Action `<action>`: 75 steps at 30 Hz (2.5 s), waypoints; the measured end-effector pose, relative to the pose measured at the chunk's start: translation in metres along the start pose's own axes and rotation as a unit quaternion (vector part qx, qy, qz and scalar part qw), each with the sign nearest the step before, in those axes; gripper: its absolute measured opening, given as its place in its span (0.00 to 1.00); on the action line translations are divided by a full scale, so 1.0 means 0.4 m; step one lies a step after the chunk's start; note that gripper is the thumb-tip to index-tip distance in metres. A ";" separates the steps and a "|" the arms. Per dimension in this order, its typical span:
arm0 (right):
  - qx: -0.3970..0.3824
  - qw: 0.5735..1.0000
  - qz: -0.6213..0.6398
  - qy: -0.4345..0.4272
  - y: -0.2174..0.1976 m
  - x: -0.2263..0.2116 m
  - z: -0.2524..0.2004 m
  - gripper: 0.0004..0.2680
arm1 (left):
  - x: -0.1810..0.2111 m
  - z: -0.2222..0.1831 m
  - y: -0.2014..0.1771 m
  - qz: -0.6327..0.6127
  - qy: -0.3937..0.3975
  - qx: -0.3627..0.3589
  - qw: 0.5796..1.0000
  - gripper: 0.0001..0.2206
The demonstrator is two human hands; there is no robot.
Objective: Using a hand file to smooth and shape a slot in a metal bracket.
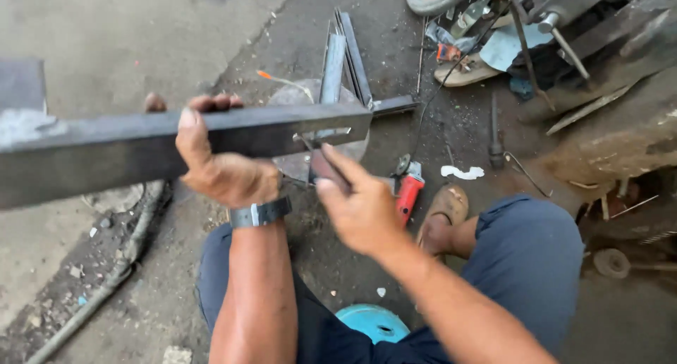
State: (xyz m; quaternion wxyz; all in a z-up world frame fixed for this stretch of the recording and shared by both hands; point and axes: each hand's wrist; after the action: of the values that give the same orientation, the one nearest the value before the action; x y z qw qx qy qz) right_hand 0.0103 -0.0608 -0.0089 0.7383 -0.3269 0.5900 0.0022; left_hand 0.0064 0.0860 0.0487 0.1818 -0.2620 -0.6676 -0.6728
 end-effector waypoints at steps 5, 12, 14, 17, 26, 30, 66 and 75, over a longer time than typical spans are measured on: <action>0.019 0.999 -0.037 0.017 -0.017 0.022 0.018 0.19 | -0.023 -0.004 0.019 0.010 0.022 0.005 1.000 0.11; 0.035 0.996 -0.071 0.048 -0.071 0.157 0.012 0.17 | -0.036 -0.011 -0.015 -0.013 -0.024 0.013 1.000 0.10; 0.028 0.995 -0.071 0.067 -0.026 0.036 0.002 0.18 | -0.033 -0.010 -0.009 0.018 -0.008 -0.005 1.000 0.10; 0.032 0.997 -0.044 0.047 -0.027 0.053 0.008 0.18 | -0.015 -0.003 0.002 0.031 0.013 -0.016 0.999 0.10; 0.023 0.999 -0.032 0.004 -0.039 0.076 0.006 0.18 | -0.060 0.013 -0.043 0.087 0.013 -0.029 0.996 0.13; 0.050 0.996 -0.055 0.044 -0.045 0.091 0.007 0.17 | -0.023 -0.036 0.015 0.092 0.003 -0.018 0.996 0.11; -0.017 0.980 -0.103 -0.169 -0.002 0.117 -0.014 0.32 | -0.016 0.055 -0.050 -0.035 -0.165 0.229 0.959 0.12; 0.025 0.978 -0.131 -0.160 -0.005 0.132 -0.019 0.33 | -0.043 0.050 -0.059 -0.011 -0.164 0.218 0.962 0.12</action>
State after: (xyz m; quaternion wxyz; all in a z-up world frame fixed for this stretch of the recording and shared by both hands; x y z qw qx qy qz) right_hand 0.0204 -0.0862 -0.0545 0.8252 -0.3778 0.4160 -0.0569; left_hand 0.0085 0.1052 0.0190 0.1150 -0.3149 -0.8218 -0.4607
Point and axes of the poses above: each hand's wrist, its own z-axis towards the middle knuckle, its own y-axis out of the palm, x = y × z, and after that the axes turned 2 degrees about -y, right-handed
